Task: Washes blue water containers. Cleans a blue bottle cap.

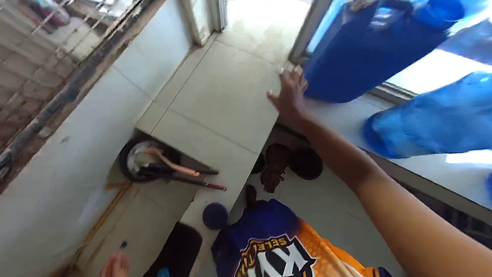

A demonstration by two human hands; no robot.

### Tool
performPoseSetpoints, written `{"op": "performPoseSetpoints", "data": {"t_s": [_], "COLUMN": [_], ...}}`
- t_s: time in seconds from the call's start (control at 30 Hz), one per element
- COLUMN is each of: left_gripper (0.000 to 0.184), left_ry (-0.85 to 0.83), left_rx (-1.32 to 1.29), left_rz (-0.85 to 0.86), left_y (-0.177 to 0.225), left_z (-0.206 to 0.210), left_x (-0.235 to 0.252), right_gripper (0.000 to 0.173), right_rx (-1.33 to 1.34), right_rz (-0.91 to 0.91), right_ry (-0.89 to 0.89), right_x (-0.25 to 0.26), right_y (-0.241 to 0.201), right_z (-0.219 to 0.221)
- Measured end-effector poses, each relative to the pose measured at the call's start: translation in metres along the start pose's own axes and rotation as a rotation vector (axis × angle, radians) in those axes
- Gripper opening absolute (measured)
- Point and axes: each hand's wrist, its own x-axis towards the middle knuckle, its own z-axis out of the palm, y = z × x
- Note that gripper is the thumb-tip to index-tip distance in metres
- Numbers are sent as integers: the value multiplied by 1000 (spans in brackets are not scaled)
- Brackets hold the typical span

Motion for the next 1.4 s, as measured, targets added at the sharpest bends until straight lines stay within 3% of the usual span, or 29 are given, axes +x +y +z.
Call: {"op": "performPoseSetpoints", "data": {"t_s": [0.07, 0.13, 0.23, 0.33, 0.4, 0.53, 0.63, 0.67, 0.77, 0.83, 0.9, 0.97, 1.03, 1.1, 1.13, 1.27, 1.33, 1.4], "left_gripper": [45, 44, 43, 38, 34, 32, 34, 33, 37, 52, 76, 86, 86, 71, 63, 50, 44, 39], "left_ry": [78, 91, -31, -149, -137, -71, -236, -278, -356, -386, -363, -192, 39, 219, 244, 46, 97, 101], "left_rx": [-173, -180, -123, -136, -250, -384, -446, -473, -447, -406, -484, -560, -506, -436, -464, -869, -571, 94], "left_rz": [-112, -134, -63, 36, 82, 132, 189, 187, 70, -30, -81, -126, -117, -81, -87, -199, -118, 20], "left_y": [25, 53, 73, 86, 91, 89, 64, 51, 16, -3, -16, -21, -15, -11, -8, -1, 9, 27], "left_z": [-13, -25, -44, -55, -64, -85, -84, -78, -59, -50, -36, -33, -33, -35, -37, -38, -36, -43], "left_x": [33, 74, 135, 181, 197, 188, 162, 155, 128, 99, 98, 112, 130, 142, 148, 169, 186, 188], "right_gripper": [51, 49, 81, 121, 126, 108, 102, 106, 107, 100, 94, 70, 49, 56, 58, 54, 51, 58], "right_rx": [179, 331, 372, 188, 99, 209, 877, 1064, 1357, 1420, 1380, 1352, 1351, 1274, 1236, 1023, 627, 242], "right_rz": [-176, -241, -247, -325, -367, -180, 143, 175, 74, 32, 11, 23, 156, 193, 156, -44, -274, -306], "right_ry": [-321, -582, -792, -887, -885, -823, -1041, -1155, -1415, -1500, -1505, -1474, -1371, -1240, -1207, -1247, -1074, -797], "right_x": [-113, -228, -350, -429, -456, -457, -437, -433, -427, -425, -424, -426, -427, -422, -417, -381, -347, -312], "right_y": [-55, -101, -163, -205, -221, -260, -324, -351, -433, -487, -537, -572, -597, -610, -612, -581, -549, -505], "right_z": [68, 121, 159, 177, 191, 204, 200, 201, 219, 237, 256, 263, 253, 243, 242, 270, 284, 292]}}
